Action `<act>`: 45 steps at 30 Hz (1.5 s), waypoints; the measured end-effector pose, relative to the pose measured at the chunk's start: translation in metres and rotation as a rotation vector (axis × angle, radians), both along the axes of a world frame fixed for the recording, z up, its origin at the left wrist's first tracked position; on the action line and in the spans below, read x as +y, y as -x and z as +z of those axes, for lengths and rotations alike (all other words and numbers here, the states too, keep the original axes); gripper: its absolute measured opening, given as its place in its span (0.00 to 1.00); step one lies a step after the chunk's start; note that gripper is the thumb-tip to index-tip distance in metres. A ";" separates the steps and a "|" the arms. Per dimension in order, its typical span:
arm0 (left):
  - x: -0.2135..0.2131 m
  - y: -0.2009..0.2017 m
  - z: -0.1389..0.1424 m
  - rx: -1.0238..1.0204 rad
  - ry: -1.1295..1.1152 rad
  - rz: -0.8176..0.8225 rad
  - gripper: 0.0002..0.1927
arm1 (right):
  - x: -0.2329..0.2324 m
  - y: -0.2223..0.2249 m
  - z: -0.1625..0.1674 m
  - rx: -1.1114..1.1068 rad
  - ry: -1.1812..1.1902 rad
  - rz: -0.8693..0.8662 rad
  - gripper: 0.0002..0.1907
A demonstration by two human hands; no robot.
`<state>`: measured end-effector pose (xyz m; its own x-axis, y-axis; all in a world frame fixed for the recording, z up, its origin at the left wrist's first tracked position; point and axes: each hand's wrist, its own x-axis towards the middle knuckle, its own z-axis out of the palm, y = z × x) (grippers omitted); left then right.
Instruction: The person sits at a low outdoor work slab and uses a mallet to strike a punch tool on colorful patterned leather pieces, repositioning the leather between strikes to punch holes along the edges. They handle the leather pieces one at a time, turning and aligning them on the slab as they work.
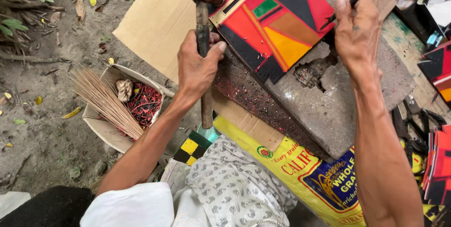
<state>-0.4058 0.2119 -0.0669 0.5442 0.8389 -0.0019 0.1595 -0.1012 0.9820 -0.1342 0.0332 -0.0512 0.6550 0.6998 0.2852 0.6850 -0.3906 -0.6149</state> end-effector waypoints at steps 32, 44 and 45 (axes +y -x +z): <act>0.051 -0.071 0.010 0.170 -0.280 -0.587 0.10 | -0.055 0.130 -0.013 0.848 -0.398 0.054 0.11; 0.041 -0.088 0.027 0.233 -0.327 -0.657 0.13 | -0.040 0.097 -0.047 1.044 -0.733 0.134 0.14; 0.041 -0.089 0.030 0.224 -0.347 -0.678 0.14 | -0.039 0.098 -0.047 1.046 -0.727 0.124 0.14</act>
